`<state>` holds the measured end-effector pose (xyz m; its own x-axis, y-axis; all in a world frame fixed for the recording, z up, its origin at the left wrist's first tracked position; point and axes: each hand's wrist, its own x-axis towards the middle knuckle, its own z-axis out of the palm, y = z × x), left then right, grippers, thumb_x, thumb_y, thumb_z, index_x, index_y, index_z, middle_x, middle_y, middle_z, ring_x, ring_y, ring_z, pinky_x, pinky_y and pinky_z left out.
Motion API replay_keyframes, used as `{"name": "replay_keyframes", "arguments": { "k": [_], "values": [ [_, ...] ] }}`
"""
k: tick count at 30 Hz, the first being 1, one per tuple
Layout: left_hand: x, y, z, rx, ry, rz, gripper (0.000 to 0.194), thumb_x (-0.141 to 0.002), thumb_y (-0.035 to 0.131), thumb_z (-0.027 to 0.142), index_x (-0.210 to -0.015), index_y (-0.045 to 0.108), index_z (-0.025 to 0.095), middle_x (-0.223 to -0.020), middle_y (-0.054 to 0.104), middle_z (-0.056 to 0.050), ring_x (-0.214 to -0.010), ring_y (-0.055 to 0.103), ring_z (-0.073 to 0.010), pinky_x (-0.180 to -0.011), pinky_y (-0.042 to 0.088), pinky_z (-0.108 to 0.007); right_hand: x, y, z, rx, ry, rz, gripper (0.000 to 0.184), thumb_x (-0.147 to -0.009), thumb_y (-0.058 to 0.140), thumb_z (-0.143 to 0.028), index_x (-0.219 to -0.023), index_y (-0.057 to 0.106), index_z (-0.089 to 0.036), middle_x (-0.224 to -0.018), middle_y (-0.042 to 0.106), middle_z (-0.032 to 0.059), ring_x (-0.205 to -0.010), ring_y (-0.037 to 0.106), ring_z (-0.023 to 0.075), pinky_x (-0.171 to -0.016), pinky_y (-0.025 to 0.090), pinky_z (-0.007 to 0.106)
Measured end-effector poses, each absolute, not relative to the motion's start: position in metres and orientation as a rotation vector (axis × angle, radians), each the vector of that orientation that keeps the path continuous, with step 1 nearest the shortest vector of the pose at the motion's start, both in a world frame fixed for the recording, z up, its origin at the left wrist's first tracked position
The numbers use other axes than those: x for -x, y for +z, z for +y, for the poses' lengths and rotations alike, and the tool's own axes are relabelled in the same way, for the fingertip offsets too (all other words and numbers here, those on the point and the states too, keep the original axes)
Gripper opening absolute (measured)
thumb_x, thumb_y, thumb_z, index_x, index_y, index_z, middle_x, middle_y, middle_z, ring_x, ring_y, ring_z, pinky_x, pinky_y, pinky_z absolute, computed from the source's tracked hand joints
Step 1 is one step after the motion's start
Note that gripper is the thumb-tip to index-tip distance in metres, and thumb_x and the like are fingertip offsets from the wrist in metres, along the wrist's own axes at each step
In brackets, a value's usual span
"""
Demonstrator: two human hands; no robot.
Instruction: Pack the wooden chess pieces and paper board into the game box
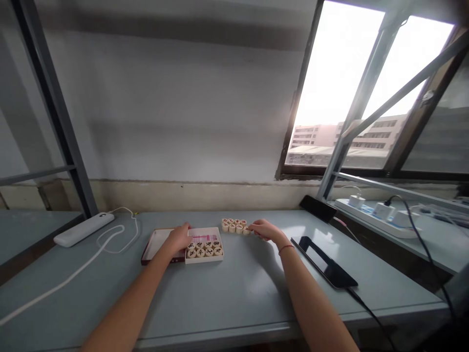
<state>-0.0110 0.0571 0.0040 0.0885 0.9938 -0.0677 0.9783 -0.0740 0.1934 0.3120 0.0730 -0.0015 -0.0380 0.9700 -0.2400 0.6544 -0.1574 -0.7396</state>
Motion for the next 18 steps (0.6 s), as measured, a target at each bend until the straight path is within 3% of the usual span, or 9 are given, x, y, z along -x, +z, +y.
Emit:
{"name": "replay_keyframes", "arguments": {
  "k": [4, 7, 11, 18],
  "values": [
    [0.01, 0.005, 0.057, -2.164, 0.138, 2.018, 0.034, -0.074, 0.047, 0.016, -0.107, 0.051, 0.017, -0.098, 0.065, -0.011, -0.091, 0.061, -0.0241, -0.067, 0.041, -0.026, -0.311, 0.0, 0.072, 1.909, 0.935, -1.83, 0.029, -0.068, 0.057, -0.045, -0.066, 0.051, -0.016, -0.056, 0.047, -0.0026, -0.043, 0.037, 0.0063, -0.038, 0.022, 0.019],
    [0.01, 0.003, 0.058, -2.16, 0.15, 2.027, 0.036, -0.073, 0.045, 0.015, -0.108, 0.051, 0.016, -0.098, 0.065, -0.011, -0.09, 0.061, -0.0243, -0.066, 0.042, -0.027, -0.306, -0.001, 0.072, 2.011, 0.782, -1.949, 0.027, -0.063, 0.062, -0.042, -0.069, 0.055, -0.016, -0.053, 0.048, -0.0027, -0.046, 0.04, 0.008, -0.041, 0.024, 0.02],
    [0.012, 0.001, 0.06, -2.177, 0.165, 2.014, 0.037, -0.073, 0.045, 0.014, -0.109, 0.051, 0.014, -0.098, 0.065, -0.012, -0.089, 0.062, -0.0244, -0.066, 0.042, -0.027, -0.299, -0.006, 0.073, 2.024, 0.529, -2.051, 0.018, -0.062, 0.059, -0.031, -0.056, 0.052, -0.016, -0.05, 0.043, -0.0032, -0.049, 0.036, 0.0083, -0.045, 0.024, 0.022],
    [0.013, -0.001, 0.061, -2.276, 0.273, 1.936, 0.041, -0.076, 0.044, 0.015, -0.116, 0.053, 0.017, -0.109, 0.061, -0.011, -0.098, 0.058, -0.0223, -0.079, 0.041, -0.027, -0.299, 0.006, 0.071, 1.886, 0.499, -2.039, 0.023, -0.066, 0.055, -0.027, -0.048, 0.047, -0.016, -0.046, 0.034, -0.004, -0.048, 0.028, 0.0079, -0.046, 0.019, 0.023]
  ]
}}
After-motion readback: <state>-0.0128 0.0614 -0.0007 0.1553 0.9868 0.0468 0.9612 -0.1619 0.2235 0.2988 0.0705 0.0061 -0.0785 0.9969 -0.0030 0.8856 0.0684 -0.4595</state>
